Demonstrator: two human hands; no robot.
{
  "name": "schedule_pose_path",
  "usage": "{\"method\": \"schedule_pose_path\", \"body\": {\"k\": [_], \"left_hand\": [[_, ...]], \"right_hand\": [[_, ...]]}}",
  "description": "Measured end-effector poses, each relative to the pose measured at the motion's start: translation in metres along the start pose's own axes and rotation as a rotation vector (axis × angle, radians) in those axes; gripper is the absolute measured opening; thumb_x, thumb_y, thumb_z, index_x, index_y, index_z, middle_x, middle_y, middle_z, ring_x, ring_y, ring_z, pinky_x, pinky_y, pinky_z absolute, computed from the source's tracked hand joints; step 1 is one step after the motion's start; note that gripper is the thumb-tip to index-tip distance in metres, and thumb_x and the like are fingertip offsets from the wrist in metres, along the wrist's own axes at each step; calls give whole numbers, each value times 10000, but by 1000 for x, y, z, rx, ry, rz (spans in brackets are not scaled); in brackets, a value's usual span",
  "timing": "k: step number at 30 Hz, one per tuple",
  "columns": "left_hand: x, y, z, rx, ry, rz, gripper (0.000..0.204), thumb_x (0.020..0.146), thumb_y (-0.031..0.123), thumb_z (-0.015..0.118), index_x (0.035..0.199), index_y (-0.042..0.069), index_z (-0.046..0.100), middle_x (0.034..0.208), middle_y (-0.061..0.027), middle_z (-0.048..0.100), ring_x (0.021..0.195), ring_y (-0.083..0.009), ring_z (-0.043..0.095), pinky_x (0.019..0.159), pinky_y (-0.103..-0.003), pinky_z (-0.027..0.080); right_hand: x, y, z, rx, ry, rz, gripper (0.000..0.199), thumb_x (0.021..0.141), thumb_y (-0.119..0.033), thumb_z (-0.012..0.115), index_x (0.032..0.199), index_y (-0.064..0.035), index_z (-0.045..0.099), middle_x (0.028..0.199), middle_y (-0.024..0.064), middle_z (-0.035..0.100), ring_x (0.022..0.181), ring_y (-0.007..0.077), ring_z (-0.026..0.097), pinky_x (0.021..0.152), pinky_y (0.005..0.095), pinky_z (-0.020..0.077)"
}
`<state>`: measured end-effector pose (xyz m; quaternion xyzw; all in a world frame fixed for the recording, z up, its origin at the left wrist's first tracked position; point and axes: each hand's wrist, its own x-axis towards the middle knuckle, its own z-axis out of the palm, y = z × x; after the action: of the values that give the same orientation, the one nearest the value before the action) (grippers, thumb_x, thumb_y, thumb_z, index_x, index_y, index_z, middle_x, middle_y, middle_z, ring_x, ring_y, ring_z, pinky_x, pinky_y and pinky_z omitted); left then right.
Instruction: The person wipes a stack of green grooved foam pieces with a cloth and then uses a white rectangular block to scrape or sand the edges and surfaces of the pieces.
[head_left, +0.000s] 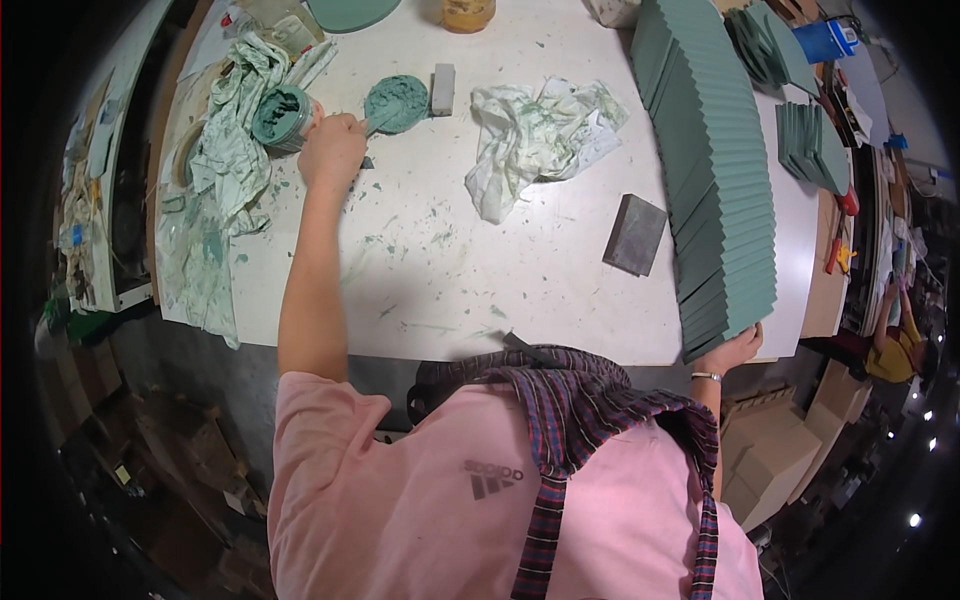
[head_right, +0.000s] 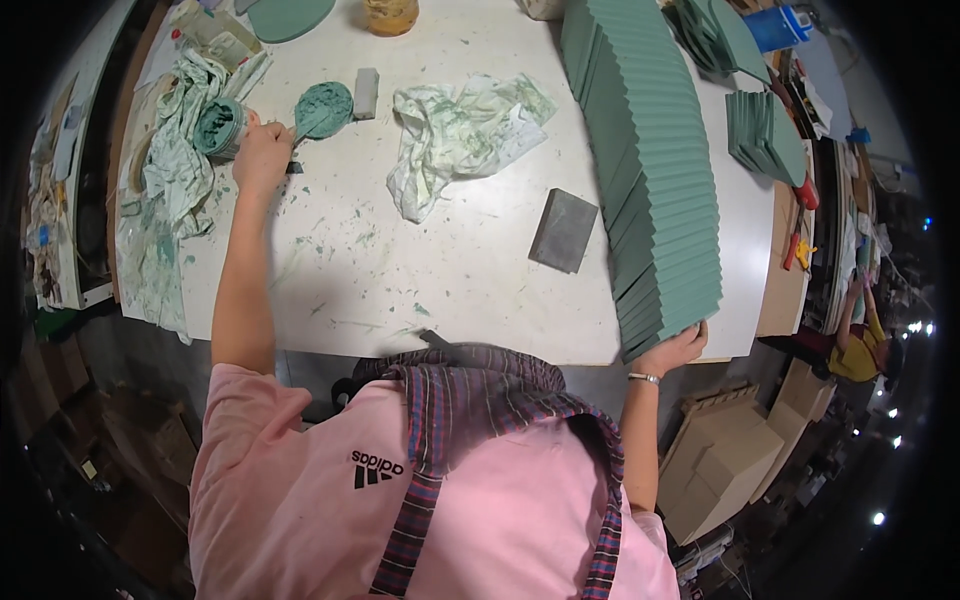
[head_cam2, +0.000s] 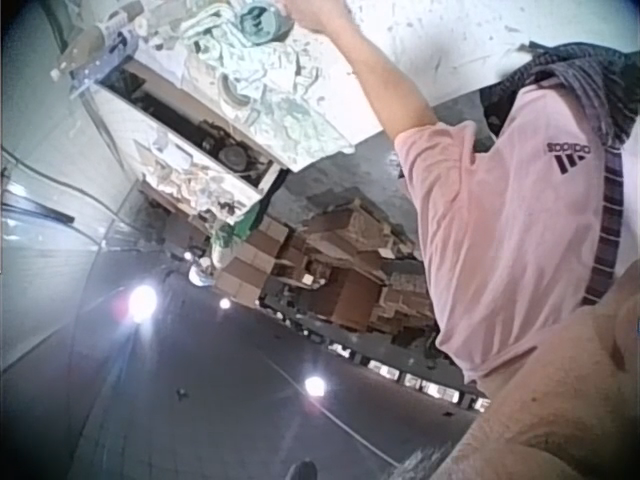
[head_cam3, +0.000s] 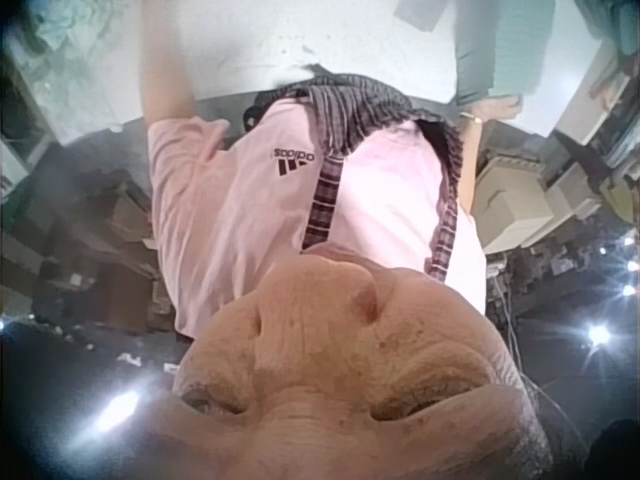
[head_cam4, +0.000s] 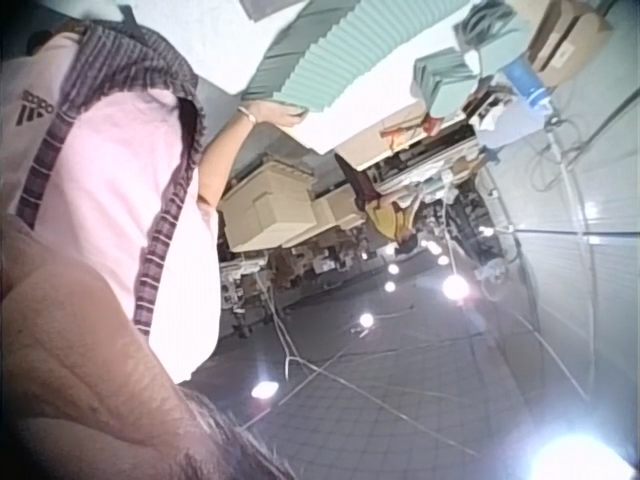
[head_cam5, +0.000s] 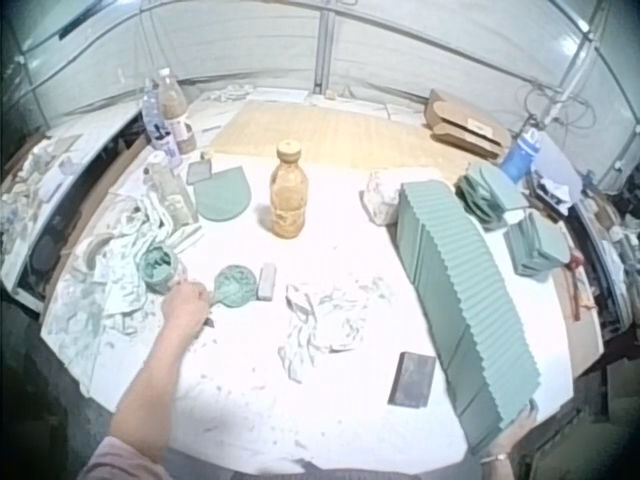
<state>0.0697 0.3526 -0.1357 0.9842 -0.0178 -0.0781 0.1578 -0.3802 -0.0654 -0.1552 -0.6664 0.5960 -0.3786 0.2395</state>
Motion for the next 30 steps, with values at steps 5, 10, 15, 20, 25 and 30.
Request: {"method": "schedule_pose_path", "body": {"k": [5,10,15,20,25,30], "left_hand": [[3,3,-11,-12,-39,13,281,896,373,577,854,127,708,882,-142,699,887,-380,654,786,-468,498],[4,-5,0,42,-4,30,287,896,377,582,872,120,707,921,-153,695,918,-375,647,786,-462,498],[2,6,-5,-9,-32,19,282,895,377,584,876,125,709,912,-146,697,912,-369,651,786,-457,499],[0,4,-6,15,-42,1,284,892,377,585,875,121,709,898,-141,700,906,-372,653,790,-456,499],[-7,3,-8,61,16,44,279,895,353,577,863,108,704,897,-138,700,904,-357,654,782,-454,497],[-6,13,-18,64,-60,47,276,897,345,576,851,105,705,896,-146,698,887,-357,655,778,-459,500]], "right_hand": [[-1,-1,0,38,6,11,487,950,-296,428,1286,49,501,1292,213,442,1173,327,458,1014,401,370],[-2,-3,2,20,11,14,490,950,-298,425,1290,47,499,1296,214,441,1179,329,451,1017,402,367],[-1,0,-1,21,1,15,495,944,-293,414,1293,49,497,1303,217,444,1186,335,443,1022,409,362],[-3,-4,1,40,2,13,489,937,-278,421,1284,58,501,1301,216,448,1178,329,453,1018,409,368],[-3,-4,1,49,-3,7,486,938,-276,427,1276,64,505,1294,212,450,1165,323,464,1010,401,377],[-5,-9,1,41,12,34,485,939,-276,429,1274,67,504,1283,207,455,1163,316,468,1009,393,377]]}}
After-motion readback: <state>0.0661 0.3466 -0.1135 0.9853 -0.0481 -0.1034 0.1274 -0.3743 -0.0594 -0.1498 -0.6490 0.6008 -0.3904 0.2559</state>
